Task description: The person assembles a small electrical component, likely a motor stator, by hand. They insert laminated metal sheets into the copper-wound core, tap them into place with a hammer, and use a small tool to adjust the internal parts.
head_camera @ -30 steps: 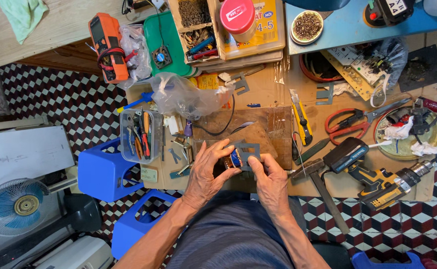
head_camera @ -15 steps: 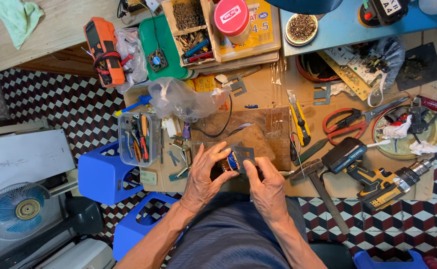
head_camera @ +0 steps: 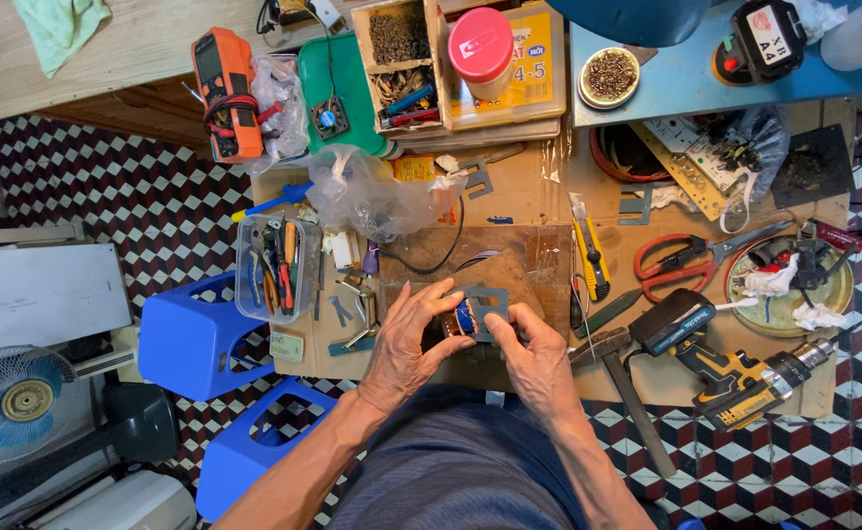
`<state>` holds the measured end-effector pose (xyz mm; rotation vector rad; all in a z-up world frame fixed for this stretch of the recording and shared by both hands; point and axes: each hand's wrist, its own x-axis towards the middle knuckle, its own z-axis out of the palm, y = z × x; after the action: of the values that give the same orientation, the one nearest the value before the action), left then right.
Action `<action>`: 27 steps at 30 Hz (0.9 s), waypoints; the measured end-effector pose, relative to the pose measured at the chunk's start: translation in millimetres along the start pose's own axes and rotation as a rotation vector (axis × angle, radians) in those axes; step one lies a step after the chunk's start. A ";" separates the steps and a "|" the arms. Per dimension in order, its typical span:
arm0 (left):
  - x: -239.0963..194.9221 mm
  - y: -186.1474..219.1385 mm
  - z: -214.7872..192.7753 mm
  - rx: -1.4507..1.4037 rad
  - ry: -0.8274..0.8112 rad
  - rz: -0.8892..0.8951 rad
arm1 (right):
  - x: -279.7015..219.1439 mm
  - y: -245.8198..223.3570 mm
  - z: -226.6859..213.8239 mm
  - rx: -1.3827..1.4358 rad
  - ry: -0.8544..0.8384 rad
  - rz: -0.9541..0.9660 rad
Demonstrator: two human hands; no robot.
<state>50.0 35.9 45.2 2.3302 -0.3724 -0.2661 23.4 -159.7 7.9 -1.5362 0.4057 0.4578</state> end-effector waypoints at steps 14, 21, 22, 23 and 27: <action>-2.4 -3.9 1.7 -0.013 -0.005 -0.001 | 7.0 6.2 -6.3 0.017 -0.086 0.045; -0.8 -3.5 1.3 -0.070 0.003 0.002 | 18.2 1.3 -19.7 0.000 -0.228 0.076; 0.3 -2.8 1.4 -0.102 0.002 -0.007 | 19.0 -0.3 -20.4 0.006 -0.215 0.097; 0.4 -1.6 0.8 -0.095 0.005 -0.009 | 18.8 -2.1 -20.2 0.013 -0.203 0.117; 1.3 2.4 0.4 -0.105 0.029 0.004 | 22.4 -9.8 -17.3 0.055 -0.111 -0.021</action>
<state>50.6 33.6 46.5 2.2282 -0.3405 -0.2446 48.3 -176.1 4.5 -1.4534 0.3134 0.5094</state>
